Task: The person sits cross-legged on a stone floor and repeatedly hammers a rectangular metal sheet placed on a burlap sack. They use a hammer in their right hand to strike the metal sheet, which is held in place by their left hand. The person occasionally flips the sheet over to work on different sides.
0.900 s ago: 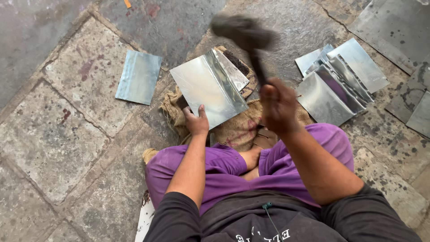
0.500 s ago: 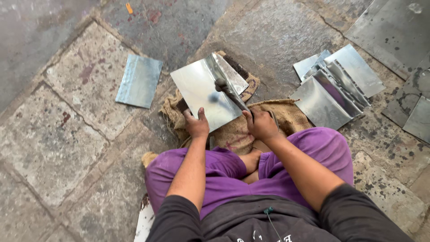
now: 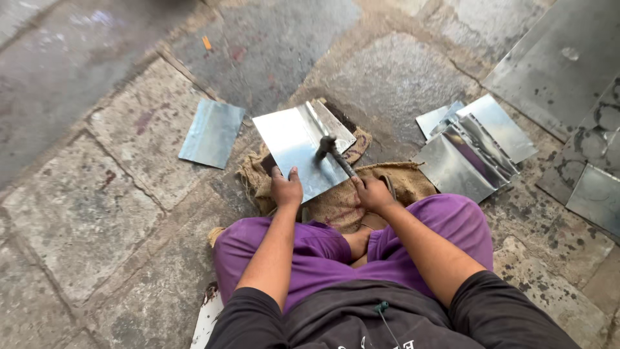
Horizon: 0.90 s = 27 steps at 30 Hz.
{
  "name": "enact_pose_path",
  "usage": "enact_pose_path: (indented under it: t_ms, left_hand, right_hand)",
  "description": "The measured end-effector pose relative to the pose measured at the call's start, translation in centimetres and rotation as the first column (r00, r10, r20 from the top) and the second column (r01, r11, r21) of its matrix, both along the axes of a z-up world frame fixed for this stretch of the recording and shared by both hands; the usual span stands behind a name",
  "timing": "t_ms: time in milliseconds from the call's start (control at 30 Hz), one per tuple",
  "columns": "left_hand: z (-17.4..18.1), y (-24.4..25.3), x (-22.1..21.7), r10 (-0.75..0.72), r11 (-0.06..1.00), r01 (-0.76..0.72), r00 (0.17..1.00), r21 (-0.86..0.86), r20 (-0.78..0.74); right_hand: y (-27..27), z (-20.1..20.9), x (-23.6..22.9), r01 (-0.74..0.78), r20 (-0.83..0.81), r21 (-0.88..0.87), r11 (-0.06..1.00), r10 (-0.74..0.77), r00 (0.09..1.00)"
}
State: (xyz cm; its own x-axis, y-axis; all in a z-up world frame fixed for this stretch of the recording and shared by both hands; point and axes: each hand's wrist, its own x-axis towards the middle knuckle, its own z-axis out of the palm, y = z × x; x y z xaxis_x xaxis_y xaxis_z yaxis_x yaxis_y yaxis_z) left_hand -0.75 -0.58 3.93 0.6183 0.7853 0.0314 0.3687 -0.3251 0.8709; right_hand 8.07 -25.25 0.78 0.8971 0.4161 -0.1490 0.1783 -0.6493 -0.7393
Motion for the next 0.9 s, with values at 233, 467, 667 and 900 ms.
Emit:
enact_pose_path:
  t_ms: [233,467,667,900]
  left_hand:
    - [2.2,0.0,-3.1,-0.016,0.999,0.010,0.992,0.047,0.122]
    - [6.3,-0.3,-6.2,0.048,0.998,-0.057,0.970,0.030,0.237]
    - [11.6,-1.6,-8.3,0.093,0.985,-0.137,0.934,0.105,0.344]
    - [21.5,-3.9,-13.9,-0.020,0.973,-0.053,0.949,0.224,0.315]
  right_hand:
    - [-1.8,2.6,-2.2,0.452,-0.767,0.206,0.868,-0.143,0.625]
    - [-4.5,10.6,-4.9,0.600,-0.803,0.545,0.585,0.158,0.575]
    - [-8.6,21.5,-7.4,0.228,-0.384,0.889,0.396,0.378,0.842]
    - [-10.5,26.6,-10.3,0.441,-0.610,0.702,0.560,0.153,0.777]
